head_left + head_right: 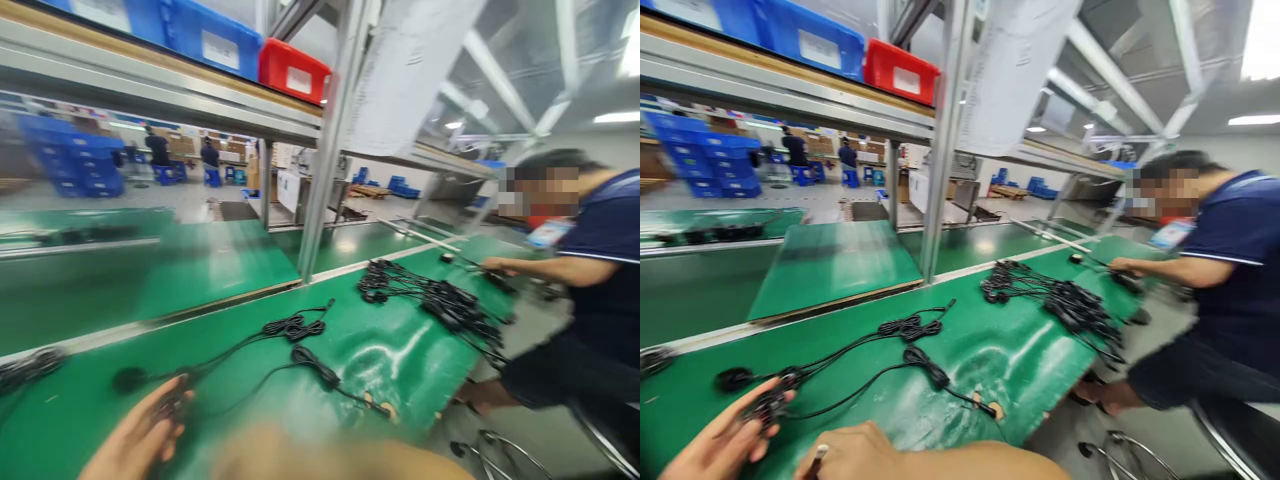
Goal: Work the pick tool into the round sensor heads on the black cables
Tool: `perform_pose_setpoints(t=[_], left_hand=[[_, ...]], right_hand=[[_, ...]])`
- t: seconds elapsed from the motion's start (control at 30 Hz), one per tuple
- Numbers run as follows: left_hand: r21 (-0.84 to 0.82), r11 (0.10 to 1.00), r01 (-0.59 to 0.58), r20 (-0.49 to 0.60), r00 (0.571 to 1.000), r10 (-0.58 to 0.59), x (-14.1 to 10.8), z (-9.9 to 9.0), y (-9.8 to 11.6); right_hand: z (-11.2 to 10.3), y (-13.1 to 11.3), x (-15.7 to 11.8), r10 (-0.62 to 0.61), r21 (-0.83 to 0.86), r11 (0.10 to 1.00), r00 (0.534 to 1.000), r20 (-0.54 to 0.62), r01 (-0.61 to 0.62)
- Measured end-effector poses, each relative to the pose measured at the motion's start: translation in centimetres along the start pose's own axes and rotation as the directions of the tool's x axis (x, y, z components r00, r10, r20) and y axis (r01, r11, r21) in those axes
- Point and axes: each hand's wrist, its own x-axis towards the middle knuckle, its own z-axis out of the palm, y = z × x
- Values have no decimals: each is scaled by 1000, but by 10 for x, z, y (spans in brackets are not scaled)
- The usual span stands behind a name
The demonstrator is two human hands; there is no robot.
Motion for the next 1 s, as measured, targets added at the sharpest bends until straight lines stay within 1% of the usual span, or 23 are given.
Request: perform_pose_setpoints(t=[0.03, 0.07, 0.1, 0.13, 0.23, 0.3, 0.37, 0.4, 0.47, 0.53, 0.6, 0.7, 0.8, 0.9, 1.0], left_hand=[[-56, 997, 46, 36, 998, -44, -3, 2, 1], [-91, 991, 97, 105, 991, -87, -6, 4, 2], [-117, 985, 126, 171, 980, -106, -8, 5, 3], [-132, 981, 143, 233, 966, -110, -10, 5, 4], [-172, 971, 167, 344, 934, -100, -14, 6, 5], [-213, 953, 214, 377, 918, -122, -16, 6, 6], [-263, 926, 272, 408, 901, -149, -19, 7, 7], [-280, 914, 294, 426, 891, -156, -20, 8, 7], [-296, 902, 314, 456, 876, -156, -21, 8, 8], [-295, 901, 318, 472, 868, -152, -21, 9, 8], [-294, 896, 333, 480, 862, -163, -22, 10, 9], [-286, 887, 362, 486, 853, -192, -23, 12, 11], [-287, 884, 368, 476, 856, -202, -23, 14, 12], [-254, 899, 358, 459, 863, -213, -22, 13, 9], [-207, 914, 349, 436, 869, -234, -21, 12, 8]], right_hand=[[2, 0, -1, -24, 22, 999, 999, -24, 25], [3, 0, -2, -50, 51, 997, 997, -52, 52], [4, 2, -4, -75, 84, 993, 994, -82, 82], [3, 5, -5, -97, 119, 987, 989, -115, 111], [-5, 19, -9, -124, 201, 965, 967, -224, 171], [-13, 26, -11, -110, 230, 955, 943, -315, 189], [-18, 27, -12, -74, 241, 953, 914, -398, 182], [-19, 26, -12, -51, 245, 955, 906, -419, 167], [-17, 22, -9, -25, 259, 956, 916, -400, 139], [-14, 19, -7, -39, 259, 956, 934, -356, 139], [-11, 18, -4, -62, 242, 959, 941, -334, 149], [-9, 19, -2, -92, 220, 959, 931, -354, 179], [-11, 19, -2, -103, 232, 952, 922, -373, 200], [-15, 17, -3, -20, 263, 956, 923, -385, 131], [-16, 14, -4, 111, 324, 946, 921, -374, 17]])
